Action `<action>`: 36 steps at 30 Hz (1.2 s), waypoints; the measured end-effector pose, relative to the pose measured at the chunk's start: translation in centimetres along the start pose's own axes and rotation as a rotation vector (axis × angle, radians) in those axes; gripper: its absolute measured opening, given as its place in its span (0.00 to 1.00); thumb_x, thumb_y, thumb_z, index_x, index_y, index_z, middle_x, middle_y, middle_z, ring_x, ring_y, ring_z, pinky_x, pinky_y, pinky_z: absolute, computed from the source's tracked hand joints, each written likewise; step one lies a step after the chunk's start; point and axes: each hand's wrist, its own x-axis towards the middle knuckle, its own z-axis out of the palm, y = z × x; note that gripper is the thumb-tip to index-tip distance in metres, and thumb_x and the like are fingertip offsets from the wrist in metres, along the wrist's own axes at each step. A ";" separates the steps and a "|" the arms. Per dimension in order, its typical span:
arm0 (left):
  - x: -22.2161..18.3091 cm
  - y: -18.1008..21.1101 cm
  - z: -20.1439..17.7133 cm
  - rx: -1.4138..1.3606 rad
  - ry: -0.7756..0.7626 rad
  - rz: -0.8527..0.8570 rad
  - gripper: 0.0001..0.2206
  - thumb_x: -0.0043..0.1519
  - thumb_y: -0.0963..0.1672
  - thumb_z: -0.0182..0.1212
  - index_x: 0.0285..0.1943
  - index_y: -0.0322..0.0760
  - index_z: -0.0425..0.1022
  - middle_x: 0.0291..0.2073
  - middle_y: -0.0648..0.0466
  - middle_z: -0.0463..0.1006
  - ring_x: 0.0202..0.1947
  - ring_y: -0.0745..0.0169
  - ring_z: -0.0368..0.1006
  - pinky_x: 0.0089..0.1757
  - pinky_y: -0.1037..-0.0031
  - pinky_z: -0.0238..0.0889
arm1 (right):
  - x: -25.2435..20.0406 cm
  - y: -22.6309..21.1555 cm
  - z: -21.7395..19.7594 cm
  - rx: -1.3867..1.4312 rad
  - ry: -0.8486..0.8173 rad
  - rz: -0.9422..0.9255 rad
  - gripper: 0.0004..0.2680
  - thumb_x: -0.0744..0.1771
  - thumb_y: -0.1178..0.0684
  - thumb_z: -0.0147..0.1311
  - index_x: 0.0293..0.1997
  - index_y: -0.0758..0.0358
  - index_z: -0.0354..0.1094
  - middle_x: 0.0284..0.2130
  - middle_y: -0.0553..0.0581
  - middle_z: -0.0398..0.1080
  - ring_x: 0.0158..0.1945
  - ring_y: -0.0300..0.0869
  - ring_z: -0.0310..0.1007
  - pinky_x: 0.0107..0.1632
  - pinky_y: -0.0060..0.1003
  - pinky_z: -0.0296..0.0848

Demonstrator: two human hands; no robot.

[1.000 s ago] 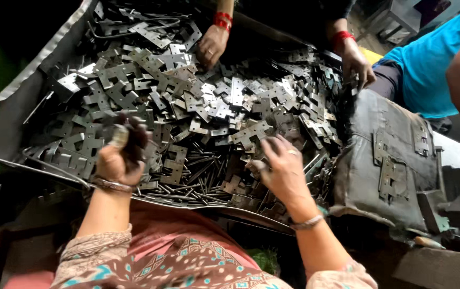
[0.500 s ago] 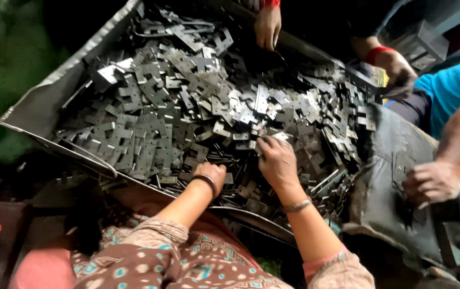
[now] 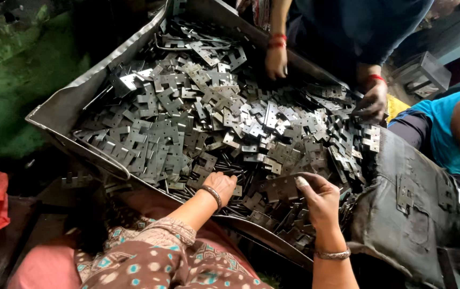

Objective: The person sorts through metal brackets and pins in a large bin by hand, occasionally picking them up and moving them.

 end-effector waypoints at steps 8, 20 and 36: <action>-1.1 -1.5 -1.2 -0.301 -0.004 -0.127 0.13 0.55 0.40 0.57 0.49 0.30 0.74 0.40 0.35 0.80 0.45 0.36 0.77 0.49 0.55 0.70 | -0.7 -2.6 -2.4 0.461 0.014 0.167 0.15 0.65 0.67 0.56 0.59 0.76 0.67 0.46 0.64 0.74 0.43 0.44 0.80 0.46 0.37 0.81; -5.8 -2.7 -2.8 -2.224 0.306 0.075 0.12 0.68 0.37 0.60 0.61 0.30 0.74 0.43 0.45 0.80 0.40 0.55 0.76 0.41 0.68 0.72 | -2.2 1.4 3.4 0.666 -0.201 0.418 0.20 0.63 0.66 0.55 0.62 0.75 0.63 0.51 0.67 0.73 0.52 0.51 0.77 0.58 0.47 0.76; -5.4 6.0 -2.3 -2.174 -0.073 -0.238 0.27 0.61 0.55 0.56 0.62 0.36 0.72 0.49 0.51 0.81 0.49 0.58 0.75 0.54 0.66 0.65 | -5.6 1.3 6.3 -0.152 -0.328 -0.210 0.17 0.67 0.62 0.51 0.66 0.70 0.63 0.58 0.66 0.71 0.59 0.50 0.74 0.59 0.38 0.73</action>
